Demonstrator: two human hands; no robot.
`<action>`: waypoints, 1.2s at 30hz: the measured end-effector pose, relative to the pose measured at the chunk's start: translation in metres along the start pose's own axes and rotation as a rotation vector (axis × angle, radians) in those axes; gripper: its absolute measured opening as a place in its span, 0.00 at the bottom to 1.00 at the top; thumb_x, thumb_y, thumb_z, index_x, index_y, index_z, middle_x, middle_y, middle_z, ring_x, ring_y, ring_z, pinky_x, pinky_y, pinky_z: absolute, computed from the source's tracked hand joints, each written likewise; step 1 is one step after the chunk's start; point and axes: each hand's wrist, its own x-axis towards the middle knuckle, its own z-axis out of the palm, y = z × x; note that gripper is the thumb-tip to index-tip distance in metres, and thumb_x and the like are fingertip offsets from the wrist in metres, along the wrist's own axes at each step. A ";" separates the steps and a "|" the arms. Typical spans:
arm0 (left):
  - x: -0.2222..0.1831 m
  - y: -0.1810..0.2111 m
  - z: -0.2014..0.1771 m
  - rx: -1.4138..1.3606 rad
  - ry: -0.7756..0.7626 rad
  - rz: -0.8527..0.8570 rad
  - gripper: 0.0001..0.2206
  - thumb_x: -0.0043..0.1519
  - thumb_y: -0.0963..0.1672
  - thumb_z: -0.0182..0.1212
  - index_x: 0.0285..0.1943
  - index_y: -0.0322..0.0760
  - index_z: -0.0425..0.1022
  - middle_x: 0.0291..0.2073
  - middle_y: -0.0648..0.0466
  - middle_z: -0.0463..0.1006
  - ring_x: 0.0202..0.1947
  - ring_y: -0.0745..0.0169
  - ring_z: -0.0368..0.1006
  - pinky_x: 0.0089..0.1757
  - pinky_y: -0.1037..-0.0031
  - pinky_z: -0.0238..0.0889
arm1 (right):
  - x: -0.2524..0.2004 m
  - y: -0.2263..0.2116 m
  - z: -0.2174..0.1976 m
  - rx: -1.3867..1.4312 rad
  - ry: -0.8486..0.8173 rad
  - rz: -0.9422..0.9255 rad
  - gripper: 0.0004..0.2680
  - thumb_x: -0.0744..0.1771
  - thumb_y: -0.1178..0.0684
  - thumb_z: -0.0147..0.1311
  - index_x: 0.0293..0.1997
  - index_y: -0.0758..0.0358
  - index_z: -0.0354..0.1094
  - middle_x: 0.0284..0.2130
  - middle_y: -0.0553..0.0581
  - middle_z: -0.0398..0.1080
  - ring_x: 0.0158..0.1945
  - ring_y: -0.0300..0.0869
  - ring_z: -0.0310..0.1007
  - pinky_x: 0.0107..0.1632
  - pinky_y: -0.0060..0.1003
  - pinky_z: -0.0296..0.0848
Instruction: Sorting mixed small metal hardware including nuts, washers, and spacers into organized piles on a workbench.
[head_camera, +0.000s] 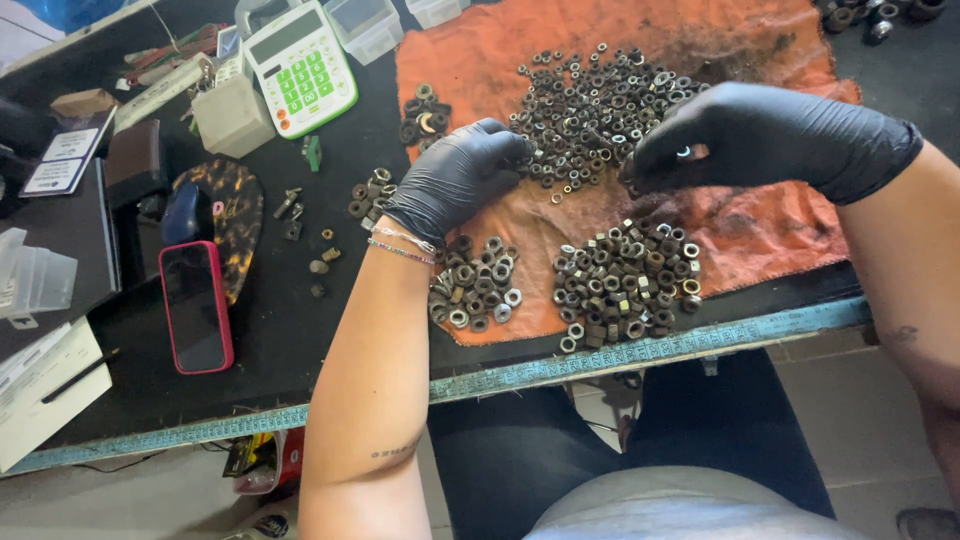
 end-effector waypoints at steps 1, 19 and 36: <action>0.000 -0.001 0.001 -0.057 0.013 0.034 0.09 0.61 0.40 0.69 0.48 0.43 0.77 0.41 0.51 0.76 0.35 0.51 0.77 0.37 0.62 0.70 | -0.003 0.007 0.001 -0.056 0.077 0.015 0.10 0.64 0.51 0.63 0.49 0.51 0.79 0.41 0.45 0.82 0.41 0.36 0.82 0.46 0.34 0.76; 0.006 -0.001 0.024 0.192 -0.011 0.142 0.28 0.61 0.47 0.72 0.72 0.63 0.68 0.71 0.54 0.65 0.67 0.42 0.66 0.57 0.48 0.68 | 0.027 0.012 0.026 -0.298 0.135 -0.170 0.19 0.65 0.45 0.58 0.62 0.58 0.70 0.63 0.63 0.70 0.64 0.60 0.69 0.67 0.54 0.65; 0.013 0.005 0.021 -0.004 0.059 0.117 0.10 0.53 0.39 0.67 0.38 0.48 0.73 0.42 0.57 0.74 0.35 0.51 0.74 0.33 0.58 0.67 | 0.032 -0.007 0.024 -0.276 0.297 -0.135 0.10 0.68 0.53 0.61 0.55 0.58 0.77 0.51 0.57 0.78 0.54 0.51 0.77 0.60 0.47 0.72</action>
